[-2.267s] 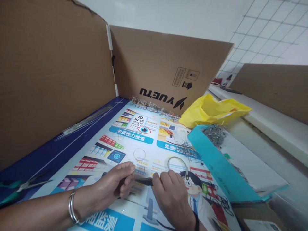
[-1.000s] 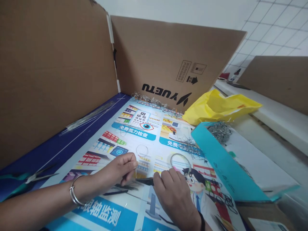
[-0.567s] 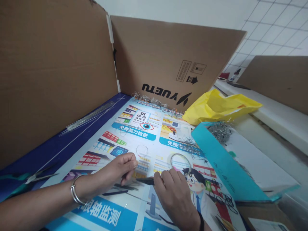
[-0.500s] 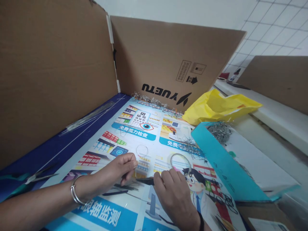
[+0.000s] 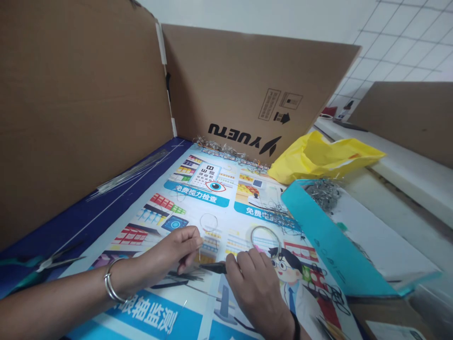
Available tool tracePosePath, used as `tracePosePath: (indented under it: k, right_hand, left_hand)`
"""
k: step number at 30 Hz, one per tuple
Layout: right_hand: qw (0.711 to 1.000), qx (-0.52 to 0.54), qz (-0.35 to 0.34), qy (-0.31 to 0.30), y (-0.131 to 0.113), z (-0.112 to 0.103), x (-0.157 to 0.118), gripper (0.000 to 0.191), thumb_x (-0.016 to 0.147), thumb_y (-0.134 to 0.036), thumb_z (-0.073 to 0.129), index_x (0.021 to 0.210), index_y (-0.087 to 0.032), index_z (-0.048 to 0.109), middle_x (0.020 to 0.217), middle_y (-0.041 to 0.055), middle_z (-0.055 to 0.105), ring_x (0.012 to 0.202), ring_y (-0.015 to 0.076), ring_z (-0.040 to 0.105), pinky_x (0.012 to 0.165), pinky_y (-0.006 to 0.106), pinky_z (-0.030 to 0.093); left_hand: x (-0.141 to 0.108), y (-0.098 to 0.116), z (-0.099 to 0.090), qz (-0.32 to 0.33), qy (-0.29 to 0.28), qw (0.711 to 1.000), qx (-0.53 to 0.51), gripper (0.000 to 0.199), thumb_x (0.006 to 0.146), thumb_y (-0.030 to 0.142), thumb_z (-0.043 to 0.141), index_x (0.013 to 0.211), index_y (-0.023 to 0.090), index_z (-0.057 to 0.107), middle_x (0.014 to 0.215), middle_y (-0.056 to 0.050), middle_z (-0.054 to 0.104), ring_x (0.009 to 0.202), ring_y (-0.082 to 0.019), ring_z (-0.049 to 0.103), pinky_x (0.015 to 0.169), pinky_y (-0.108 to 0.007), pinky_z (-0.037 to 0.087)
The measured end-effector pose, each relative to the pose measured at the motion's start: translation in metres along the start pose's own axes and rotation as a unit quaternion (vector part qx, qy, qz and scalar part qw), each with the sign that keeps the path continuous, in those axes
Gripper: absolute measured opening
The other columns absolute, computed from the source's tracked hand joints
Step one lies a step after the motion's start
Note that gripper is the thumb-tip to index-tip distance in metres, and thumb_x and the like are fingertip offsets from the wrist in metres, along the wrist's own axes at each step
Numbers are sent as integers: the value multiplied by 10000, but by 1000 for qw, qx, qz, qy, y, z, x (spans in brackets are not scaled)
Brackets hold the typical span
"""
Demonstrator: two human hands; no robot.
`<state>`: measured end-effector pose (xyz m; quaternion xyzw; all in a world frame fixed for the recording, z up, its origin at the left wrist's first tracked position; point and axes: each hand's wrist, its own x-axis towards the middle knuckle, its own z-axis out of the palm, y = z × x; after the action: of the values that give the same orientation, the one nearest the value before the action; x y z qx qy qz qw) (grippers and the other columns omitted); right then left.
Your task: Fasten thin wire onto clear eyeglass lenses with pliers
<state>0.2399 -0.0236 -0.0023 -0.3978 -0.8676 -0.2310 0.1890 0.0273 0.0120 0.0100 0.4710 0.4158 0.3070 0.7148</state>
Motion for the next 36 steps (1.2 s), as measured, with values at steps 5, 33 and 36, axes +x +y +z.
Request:
tracePosePath:
  k: [5,33,36]
  right_hand:
    - [1000,5,3,-1,0,0,0,101,837,-163,489,858,-171,588,657,27,497,664,171,402,627,330,273]
    - [917,241,110,-299,-4,-18,5,132,800,-296,574,687,-228,579,666,-37,621,578,123,561,512,246,263]
    - [915,245,117,-299,-3,-20,5,143,791,-298,583,666,-228,579,649,-46,622,559,117,560,498,243,248]
  left_hand:
    - [1,-1,0,3,-5,1000,6,281,827,401,503,678,184,407,460,69,478,346,-35,373,366,-175,240]
    - [-13,5,-6,297,-78,805,508,220,928,302,349,771,210,473,645,-7,566,529,-131,444,508,-270,244]
    - [-15,5,-6,302,-84,790,527,224,932,304,335,780,211,470,648,-9,565,538,-136,453,515,-269,250]
